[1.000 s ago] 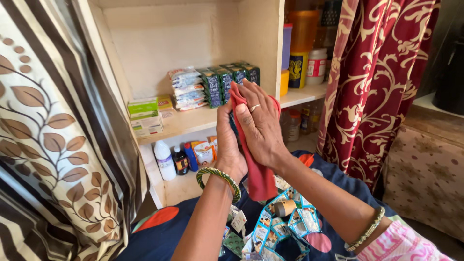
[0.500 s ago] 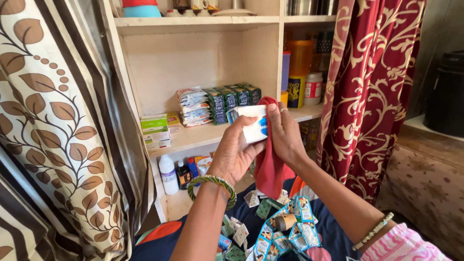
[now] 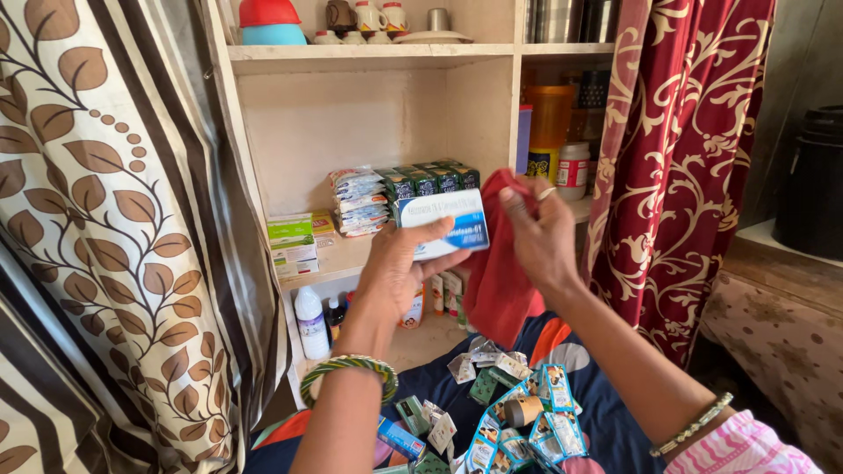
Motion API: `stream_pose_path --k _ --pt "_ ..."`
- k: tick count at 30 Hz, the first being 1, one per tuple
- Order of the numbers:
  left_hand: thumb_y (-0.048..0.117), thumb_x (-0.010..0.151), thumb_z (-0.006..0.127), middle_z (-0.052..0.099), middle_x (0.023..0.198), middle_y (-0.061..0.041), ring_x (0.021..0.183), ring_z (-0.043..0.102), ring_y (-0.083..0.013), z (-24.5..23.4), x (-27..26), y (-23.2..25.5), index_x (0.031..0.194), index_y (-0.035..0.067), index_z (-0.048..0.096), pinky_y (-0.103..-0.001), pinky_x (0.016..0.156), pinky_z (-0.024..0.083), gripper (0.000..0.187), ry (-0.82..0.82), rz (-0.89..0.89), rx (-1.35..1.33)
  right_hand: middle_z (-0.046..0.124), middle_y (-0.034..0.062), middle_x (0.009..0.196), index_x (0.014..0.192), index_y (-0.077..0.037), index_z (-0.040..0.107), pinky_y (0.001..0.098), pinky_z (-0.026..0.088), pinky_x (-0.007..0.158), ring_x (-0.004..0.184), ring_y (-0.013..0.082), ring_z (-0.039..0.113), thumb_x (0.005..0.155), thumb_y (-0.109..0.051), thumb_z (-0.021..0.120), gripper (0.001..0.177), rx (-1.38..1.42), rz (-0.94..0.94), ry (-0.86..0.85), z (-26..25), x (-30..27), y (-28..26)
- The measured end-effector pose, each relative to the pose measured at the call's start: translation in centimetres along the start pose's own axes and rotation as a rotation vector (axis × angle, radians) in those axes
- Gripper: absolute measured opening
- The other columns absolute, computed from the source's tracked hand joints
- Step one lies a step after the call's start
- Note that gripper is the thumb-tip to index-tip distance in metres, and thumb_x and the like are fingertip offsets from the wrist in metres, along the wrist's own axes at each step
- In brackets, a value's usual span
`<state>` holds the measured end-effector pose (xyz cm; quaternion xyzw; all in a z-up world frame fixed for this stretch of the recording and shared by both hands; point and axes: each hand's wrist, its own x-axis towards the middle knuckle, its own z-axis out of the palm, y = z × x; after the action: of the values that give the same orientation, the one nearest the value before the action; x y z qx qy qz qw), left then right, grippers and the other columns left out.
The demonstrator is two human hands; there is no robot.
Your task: The person sits on a mat and wipes various personal care items, including tubes, boxes, and sachets, with a red cloth. They then place the cleaned items onto a nearby white shelf.
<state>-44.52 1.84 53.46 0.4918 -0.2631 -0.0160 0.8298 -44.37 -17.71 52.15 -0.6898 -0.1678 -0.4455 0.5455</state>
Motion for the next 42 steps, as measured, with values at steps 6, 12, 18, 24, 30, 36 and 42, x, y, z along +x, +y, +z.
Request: stream_pose_path --k 6,12,18,24,30,36,42 --pt "0.036 0.069 0.089 0.078 0.101 -0.012 0.086 0.073 -0.0218 -2.3 1.2 -0.2 0.116 0.003 0.075 -0.031 0.068 0.06 0.059 0.144 -0.09 0.365 0.063 -0.0066 0.092 0.113 -0.003 0.068 0.0207 0.044 0.072 0.083 0.0034 0.05 0.106 -0.025 0.061 0.023 0.262 0.09 -0.184 -0.4 0.7 0.3" --pt "0.056 0.073 0.081 0.074 0.104 -0.006 0.091 0.074 -0.0209 -2.3 4.0 -3.4 0.121 0.009 0.07 -0.037 0.076 0.063 0.068 0.395 -0.032 -0.228 0.056 0.0243 0.098 0.155 -0.014 0.055 0.0293 0.045 0.073 0.084 0.0115 0.049 0.108 -0.033 0.053 0.05 0.119 0.297 -0.477 1.8 -3.4 -1.3" --pt "0.066 0.089 0.052 0.074 0.107 -0.007 0.09 0.073 -0.0206 -3.4 3.2 -4.5 0.122 0.011 0.069 -0.037 0.074 0.06 0.066 0.507 -0.06 -0.238 0.045 0.0215 0.163 0.151 0.005 0.047 0.0421 0.022 0.127 0.158 0.0302 0.032 0.11 -0.033 0.044 0.056 0.124 -0.283 -0.601 3.1 -5.1 -2.8" --pt "0.055 0.092 0.053 0.073 0.113 -0.005 0.097 0.071 -0.0159 -2.8 2.1 -5.0 0.125 0.013 0.068 -0.034 0.08 0.058 0.056 0.454 -0.015 -0.074 0.036 0.0177 0.167 0.15 0.002 0.05 0.0433 0.018 0.128 0.162 0.0328 0.02 0.11 -0.031 0.042 0.053 -0.025 -0.247 -0.632 4.6 -4.1 -2.4" --pt "0.058 0.09 0.056 0.07 0.117 -0.002 0.102 0.068 -0.0127 -1.3 1.8 -6.3 0.131 0.017 0.065 -0.032 0.084 0.055 0.059 0.207 -0.034 -0.205 0.022 0.0116 0.172 0.155 0.0 0.04 0.0375 0.018 0.125 0.159 0.0247 0.02 0.108 -0.031 0.043 0.056 0.177 -0.078 -0.544 5.6 -1.8 -1.1" --pt "0.055 0.081 0.073 0.065 0.095 -0.002 0.083 0.063 -0.0178 -3.1 2.6 -7.1 0.114 0.017 0.068 -0.036 0.066 0.049 0.05 0.167 -0.184 -0.178 0.041 0.011 0.166 0.155 -0.001 0.041 0.0346 0.019 0.126 0.155 0.0209 0.03 0.109 -0.027 0.043 0.054 0.336 0.054 -0.467 6.0 -2.2 0.3" --pt "0.055 0.073 0.067 0.071 0.091 -0.002 0.081 0.07 -0.0213 -3.8 3.3 -6.5 0.103 0.022 0.069 -0.038 0.072 0.058 0.045 0.25 -0.207 -0.509 0.038 0.0085 0.167 0.159 -0.003 0.033 0.0339 0.017 0.125 0.155 0.0199 0.03 0.107 -0.035 0.041 0.061 0.35 0.114 -0.554 5.7 -5.4 -0.2"
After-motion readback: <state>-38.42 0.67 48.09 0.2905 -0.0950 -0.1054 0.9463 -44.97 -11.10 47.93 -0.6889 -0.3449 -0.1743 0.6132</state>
